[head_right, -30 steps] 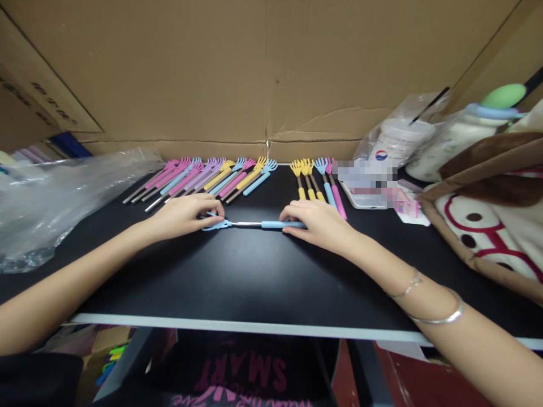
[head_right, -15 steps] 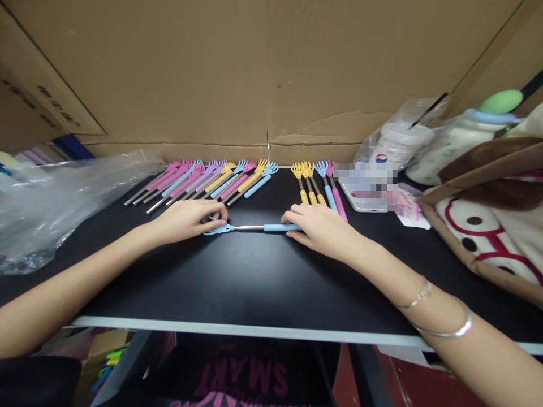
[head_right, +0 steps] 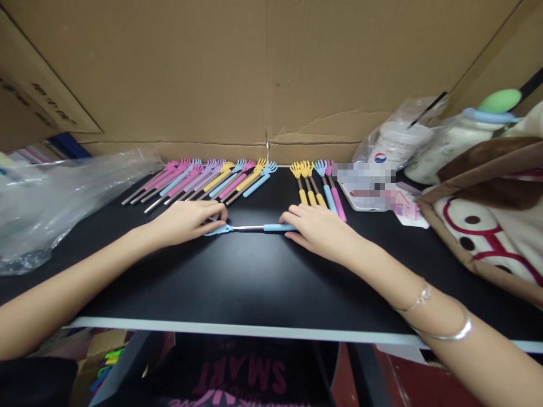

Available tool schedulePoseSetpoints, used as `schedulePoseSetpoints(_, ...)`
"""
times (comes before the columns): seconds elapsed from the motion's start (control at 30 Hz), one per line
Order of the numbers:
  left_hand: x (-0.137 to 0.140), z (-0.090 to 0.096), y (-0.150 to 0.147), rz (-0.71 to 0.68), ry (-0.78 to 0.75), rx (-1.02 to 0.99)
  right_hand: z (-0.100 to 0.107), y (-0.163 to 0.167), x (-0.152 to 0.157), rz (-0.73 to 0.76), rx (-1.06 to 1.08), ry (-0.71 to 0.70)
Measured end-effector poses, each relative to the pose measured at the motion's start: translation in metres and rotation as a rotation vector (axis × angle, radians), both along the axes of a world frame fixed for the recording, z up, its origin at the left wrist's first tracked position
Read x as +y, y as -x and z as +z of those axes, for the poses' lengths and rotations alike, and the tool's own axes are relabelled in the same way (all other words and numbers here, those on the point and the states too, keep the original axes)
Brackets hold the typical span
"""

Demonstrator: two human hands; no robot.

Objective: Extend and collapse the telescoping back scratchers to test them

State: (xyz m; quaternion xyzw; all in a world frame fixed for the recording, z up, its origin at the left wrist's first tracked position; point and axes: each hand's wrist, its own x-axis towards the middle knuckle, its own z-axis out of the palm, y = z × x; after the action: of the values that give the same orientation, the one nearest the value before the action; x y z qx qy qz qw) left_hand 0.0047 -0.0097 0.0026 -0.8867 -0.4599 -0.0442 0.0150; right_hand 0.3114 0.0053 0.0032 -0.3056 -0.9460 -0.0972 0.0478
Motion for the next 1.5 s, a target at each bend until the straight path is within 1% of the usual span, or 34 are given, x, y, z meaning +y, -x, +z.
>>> schedulePoseSetpoints(0.4, 0.001, 0.003, 0.002, -0.041, 0.024, 0.013, 0.001, 0.0, 0.0, -0.012, -0.018, 0.013)
schedulePoseSetpoints(0.47, 0.001, 0.005, 0.002, -0.021, 0.03, 0.032, 0.001, 0.0, 0.0, -0.022, -0.023, 0.019)
schedulePoseSetpoints(0.63, 0.0, 0.008, 0.001, 0.107, 0.057, 0.102, 0.001, -0.001, 0.002, -0.005, -0.02, 0.014)
schedulePoseSetpoints(0.8, 0.0, 0.01, 0.001, 0.128, 0.079, 0.105, 0.001, -0.002, 0.004, 0.004, -0.015, 0.018)
schedulePoseSetpoints(0.93, 0.001, 0.009, 0.002, 0.12, 0.05, 0.12, 0.001, -0.003, 0.005, 0.003, -0.011, 0.028)
schedulePoseSetpoints(1.13, 0.005, 0.004, 0.006, 0.062, -0.07, 0.063, 0.004, -0.003, 0.004, 0.004, -0.001, 0.05)
schedulePoseSetpoints(1.3, 0.006, 0.003, 0.006, 0.084, -0.065, 0.073, 0.005, -0.003, 0.003, 0.005, 0.012, 0.055)
schedulePoseSetpoints(1.5, 0.005, 0.004, 0.005, 0.093, -0.062, 0.093, 0.004, -0.002, 0.003, 0.0, 0.034, 0.012)
